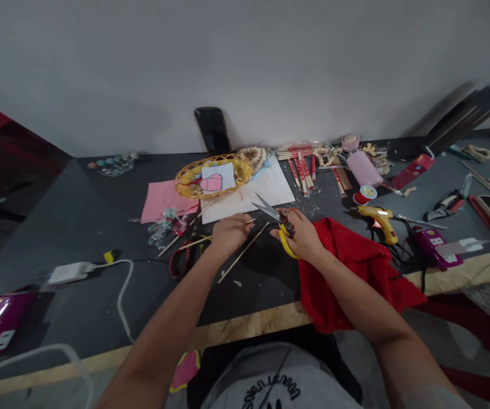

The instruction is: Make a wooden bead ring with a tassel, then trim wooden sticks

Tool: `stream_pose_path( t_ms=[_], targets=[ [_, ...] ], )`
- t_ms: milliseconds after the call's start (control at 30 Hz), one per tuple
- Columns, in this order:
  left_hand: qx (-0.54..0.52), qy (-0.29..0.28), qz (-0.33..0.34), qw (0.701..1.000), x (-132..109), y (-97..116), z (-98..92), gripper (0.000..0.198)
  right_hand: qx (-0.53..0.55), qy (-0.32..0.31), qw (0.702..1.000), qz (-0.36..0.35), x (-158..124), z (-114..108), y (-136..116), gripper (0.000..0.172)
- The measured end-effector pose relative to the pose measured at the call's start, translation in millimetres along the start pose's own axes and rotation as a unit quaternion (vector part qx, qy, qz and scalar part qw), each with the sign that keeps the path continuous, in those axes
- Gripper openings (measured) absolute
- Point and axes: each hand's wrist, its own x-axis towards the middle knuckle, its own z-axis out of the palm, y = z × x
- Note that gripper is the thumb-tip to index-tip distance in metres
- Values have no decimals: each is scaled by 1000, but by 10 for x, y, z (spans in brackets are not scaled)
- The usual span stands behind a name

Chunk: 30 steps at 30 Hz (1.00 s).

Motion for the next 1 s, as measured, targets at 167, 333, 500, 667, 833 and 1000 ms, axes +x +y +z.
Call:
stream_pose_path(
  t_ms=[167,333,500,667,833,1000],
  targets=[
    [-74,10,-5,997,-116,-22,15,20,-5,-7,1000,12,11,-24,-16,51],
    [-222,82,9,972,-236,-156,-114,32,-12,16,1000,12,18,-59,-31,49],
    [-407,128,14,904,-373,-33,-192,30,-43,-18,999,-17,-13,-43,-96,55],
    [-478,122,47,868,-453,134,-201,20,-72,-58,995,-31,-38,-28,-175,56],
    [-496,118,76,857,-461,155,-141,19,-69,-65,995,-36,-49,-31,-192,59],
    [-484,127,93,861,-463,139,-86,20,-70,-74,994,-27,-63,-39,-224,61]
  ],
)
